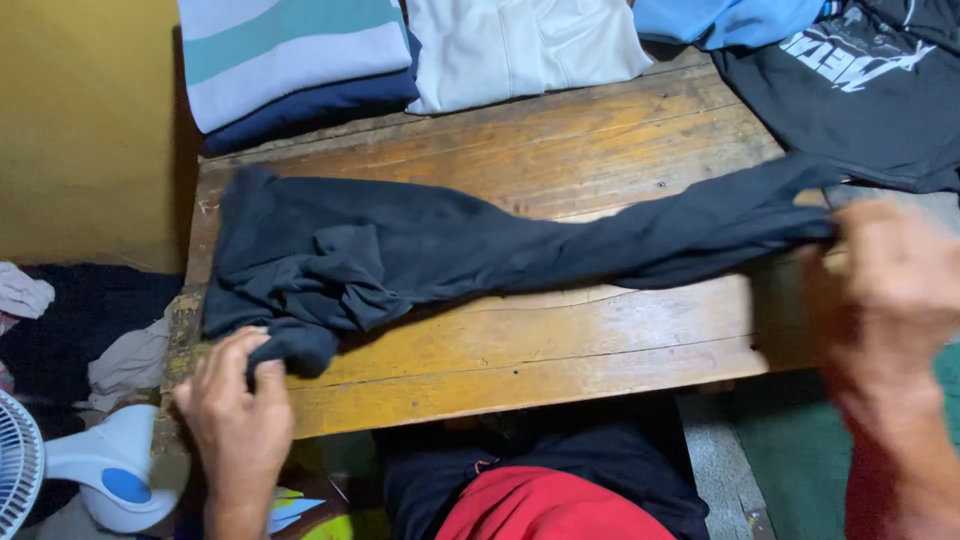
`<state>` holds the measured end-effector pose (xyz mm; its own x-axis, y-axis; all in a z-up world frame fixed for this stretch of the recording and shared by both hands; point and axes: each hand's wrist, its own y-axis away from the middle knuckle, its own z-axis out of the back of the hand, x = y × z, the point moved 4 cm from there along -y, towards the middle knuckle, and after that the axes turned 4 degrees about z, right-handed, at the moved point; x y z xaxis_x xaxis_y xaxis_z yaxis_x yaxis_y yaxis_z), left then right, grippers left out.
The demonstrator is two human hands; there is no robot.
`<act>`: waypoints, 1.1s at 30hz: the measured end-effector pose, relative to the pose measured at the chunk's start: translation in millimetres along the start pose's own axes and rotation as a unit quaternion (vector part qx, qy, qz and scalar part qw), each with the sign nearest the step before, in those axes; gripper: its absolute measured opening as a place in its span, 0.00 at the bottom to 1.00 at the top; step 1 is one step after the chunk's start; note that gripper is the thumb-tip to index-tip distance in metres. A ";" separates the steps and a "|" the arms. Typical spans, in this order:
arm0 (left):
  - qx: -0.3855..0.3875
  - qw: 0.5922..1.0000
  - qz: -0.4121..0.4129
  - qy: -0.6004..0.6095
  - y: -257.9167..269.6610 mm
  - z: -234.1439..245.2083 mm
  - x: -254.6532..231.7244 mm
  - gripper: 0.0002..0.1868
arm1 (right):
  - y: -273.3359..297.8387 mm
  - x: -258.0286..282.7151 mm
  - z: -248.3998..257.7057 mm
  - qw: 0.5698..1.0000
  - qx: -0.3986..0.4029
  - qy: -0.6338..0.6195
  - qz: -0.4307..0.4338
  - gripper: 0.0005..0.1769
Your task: Folding a black t-shirt on a wooden table.
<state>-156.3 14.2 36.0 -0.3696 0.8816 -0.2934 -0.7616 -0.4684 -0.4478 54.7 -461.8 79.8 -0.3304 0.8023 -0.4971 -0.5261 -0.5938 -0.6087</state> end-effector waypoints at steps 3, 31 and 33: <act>-0.015 0.998 0.030 0.045 1.6 11.7 6.2 0.12 | 9.0 -27.3 -4.9 0.986 0.033 -0.141 -0.077 0.13; -0.018 0.982 -0.040 0.183 -26.1 85.6 -45.6 0.14 | -28.7 -76.4 -80.0 0.903 0.124 -0.405 -0.075 0.07; -0.060 0.984 -0.057 0.157 -25.8 92.0 -47.3 0.14 | -36.8 -78.1 -68.3 0.927 0.053 -0.362 -0.080 0.07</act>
<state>-168.1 -10.0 139.2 -0.0886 0.8761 -0.4739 -0.7133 -0.3879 -0.5837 153.4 -506.8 98.7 -0.6606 0.7328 0.1630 -0.6750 -0.4848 -0.5561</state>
